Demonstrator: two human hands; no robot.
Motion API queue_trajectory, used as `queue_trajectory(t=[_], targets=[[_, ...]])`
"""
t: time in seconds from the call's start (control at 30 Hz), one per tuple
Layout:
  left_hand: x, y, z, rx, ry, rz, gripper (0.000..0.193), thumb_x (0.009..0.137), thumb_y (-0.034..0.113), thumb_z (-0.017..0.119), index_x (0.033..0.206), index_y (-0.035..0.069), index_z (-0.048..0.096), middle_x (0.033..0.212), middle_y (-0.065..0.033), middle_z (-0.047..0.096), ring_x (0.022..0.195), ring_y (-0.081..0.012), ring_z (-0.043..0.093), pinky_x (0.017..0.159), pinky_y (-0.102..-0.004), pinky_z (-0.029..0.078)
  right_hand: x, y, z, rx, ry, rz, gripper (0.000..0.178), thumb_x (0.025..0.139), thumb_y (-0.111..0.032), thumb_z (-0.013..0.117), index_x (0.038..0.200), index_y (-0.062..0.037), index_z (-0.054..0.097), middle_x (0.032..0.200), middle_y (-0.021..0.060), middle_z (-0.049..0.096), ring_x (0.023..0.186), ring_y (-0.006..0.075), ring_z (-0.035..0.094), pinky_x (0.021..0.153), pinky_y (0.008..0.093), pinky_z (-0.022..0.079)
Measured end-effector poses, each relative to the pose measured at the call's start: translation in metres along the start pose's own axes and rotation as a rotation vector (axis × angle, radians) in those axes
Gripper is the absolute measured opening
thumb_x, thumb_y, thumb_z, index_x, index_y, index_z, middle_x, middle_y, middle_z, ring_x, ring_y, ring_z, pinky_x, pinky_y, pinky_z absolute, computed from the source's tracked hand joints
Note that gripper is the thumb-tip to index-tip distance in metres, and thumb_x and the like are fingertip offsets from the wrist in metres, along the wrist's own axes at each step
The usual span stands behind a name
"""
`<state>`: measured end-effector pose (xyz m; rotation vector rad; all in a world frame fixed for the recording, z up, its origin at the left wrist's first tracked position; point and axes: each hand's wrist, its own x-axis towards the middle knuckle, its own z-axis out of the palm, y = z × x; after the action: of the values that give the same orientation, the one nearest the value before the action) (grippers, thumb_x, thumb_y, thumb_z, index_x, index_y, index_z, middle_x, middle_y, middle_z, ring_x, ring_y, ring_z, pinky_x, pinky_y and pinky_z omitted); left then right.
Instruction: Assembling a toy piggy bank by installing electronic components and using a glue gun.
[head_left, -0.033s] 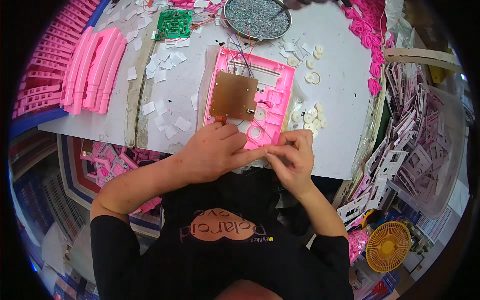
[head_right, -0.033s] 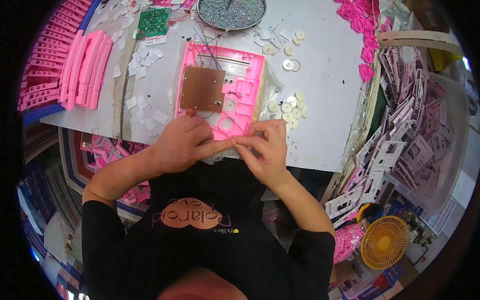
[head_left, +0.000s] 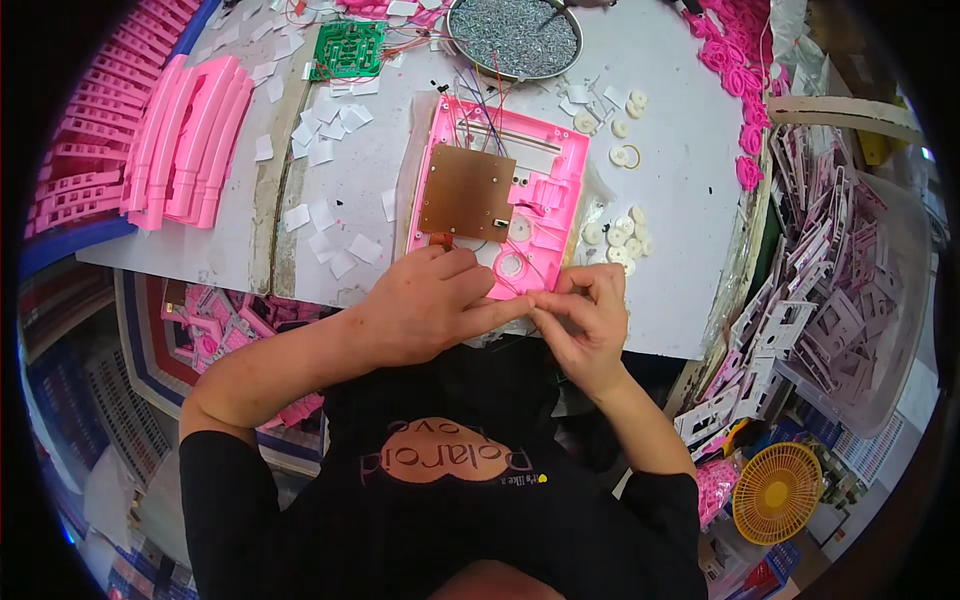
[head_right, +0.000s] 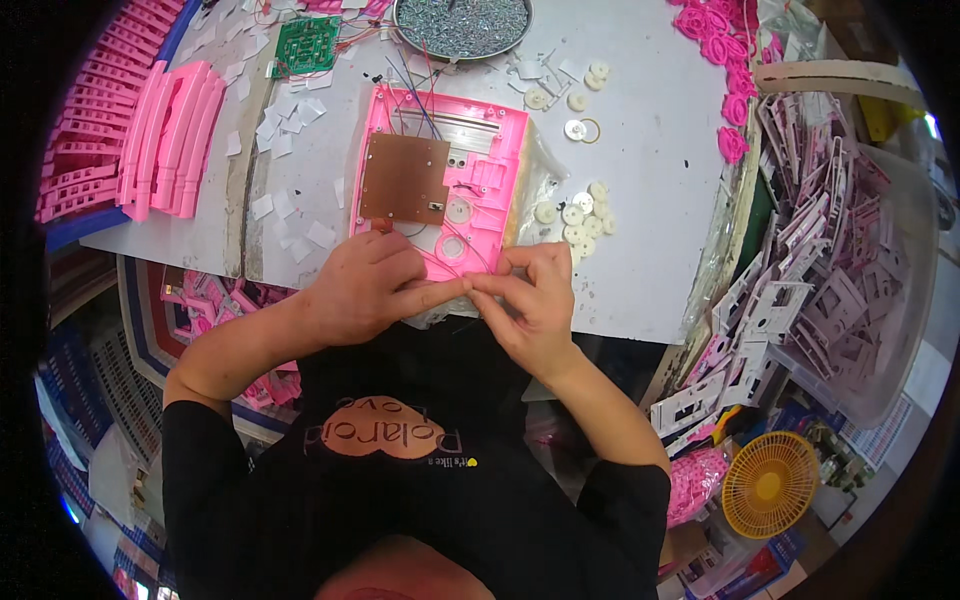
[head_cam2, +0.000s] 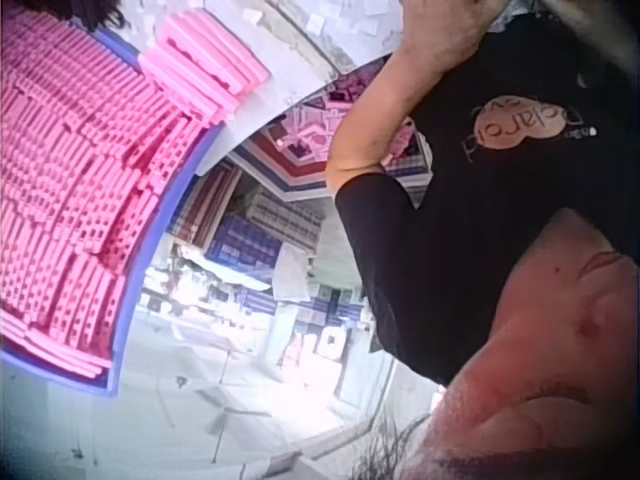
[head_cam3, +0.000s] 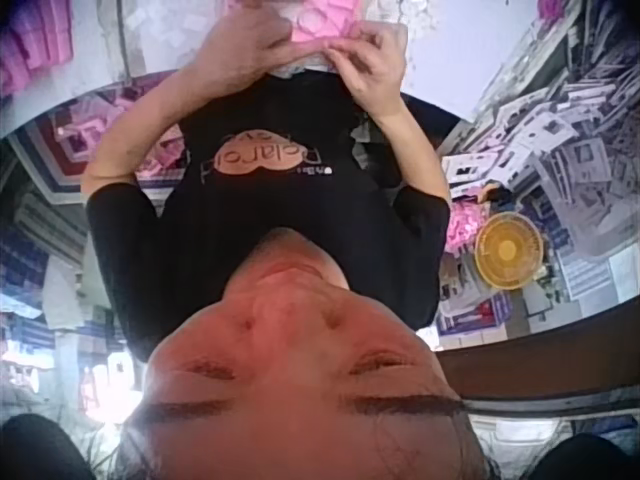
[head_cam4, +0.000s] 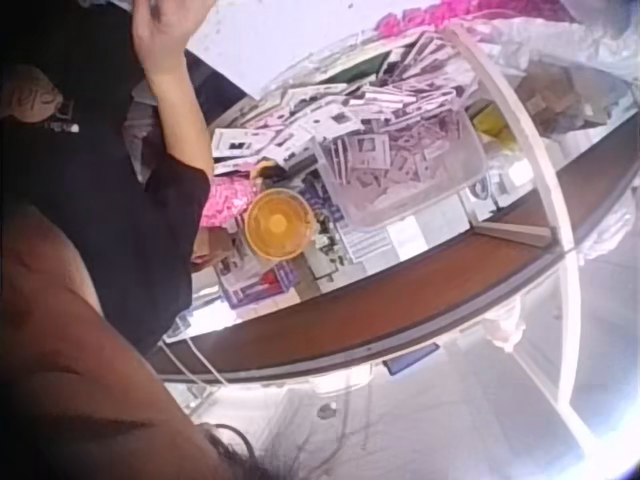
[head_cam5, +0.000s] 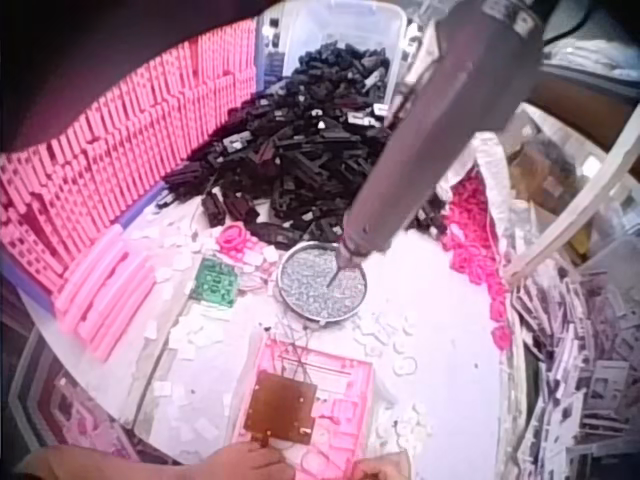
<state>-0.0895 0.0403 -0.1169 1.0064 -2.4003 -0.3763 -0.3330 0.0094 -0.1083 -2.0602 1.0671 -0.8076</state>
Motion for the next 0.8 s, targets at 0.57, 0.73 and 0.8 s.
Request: queue_trajectory(t=[0.57,0.73,0.8], targets=[[0.006,0.008,-0.003,0.073,0.003,0.048,0.049,0.076,0.016,0.063,0.123,0.01,0.069,0.081,-0.0013,0.047,0.076,-0.0188,0.051,0.065,-0.0331,0.042,0.049,-0.025,-0.043,-0.195,-0.394,-0.04,0.027,0.082,-0.01,0.074,0.109,-0.0076,0.075,0.066,0.0049,0.062,0.058,0.0224,0.058,0.059,0.0385,0.044],[0.011,0.007,-0.002,0.048,0.048,0.063,0.047,0.076,0.016,0.064,0.122,0.011,0.069,0.081,-0.0011,0.048,0.076,-0.0187,0.05,0.065,-0.033,0.041,0.149,-0.031,0.009,-0.551,-0.124,0.042,0.024,0.085,-0.024,0.07,0.087,-0.0009,0.073,0.073,0.0156,0.07,0.065,0.032,0.068,0.061,0.0418,0.052],[0.008,0.007,0.001,0.047,0.069,0.054,0.048,0.076,0.016,0.064,0.123,0.011,0.069,0.081,-0.0007,0.047,0.076,-0.0185,0.05,0.066,-0.0329,0.041,0.165,-0.024,0.029,-0.65,-0.145,0.041,0.028,0.085,-0.028,0.069,0.081,-0.0009,0.072,0.072,0.017,0.069,0.066,0.0349,0.068,0.063,0.0442,0.053]])
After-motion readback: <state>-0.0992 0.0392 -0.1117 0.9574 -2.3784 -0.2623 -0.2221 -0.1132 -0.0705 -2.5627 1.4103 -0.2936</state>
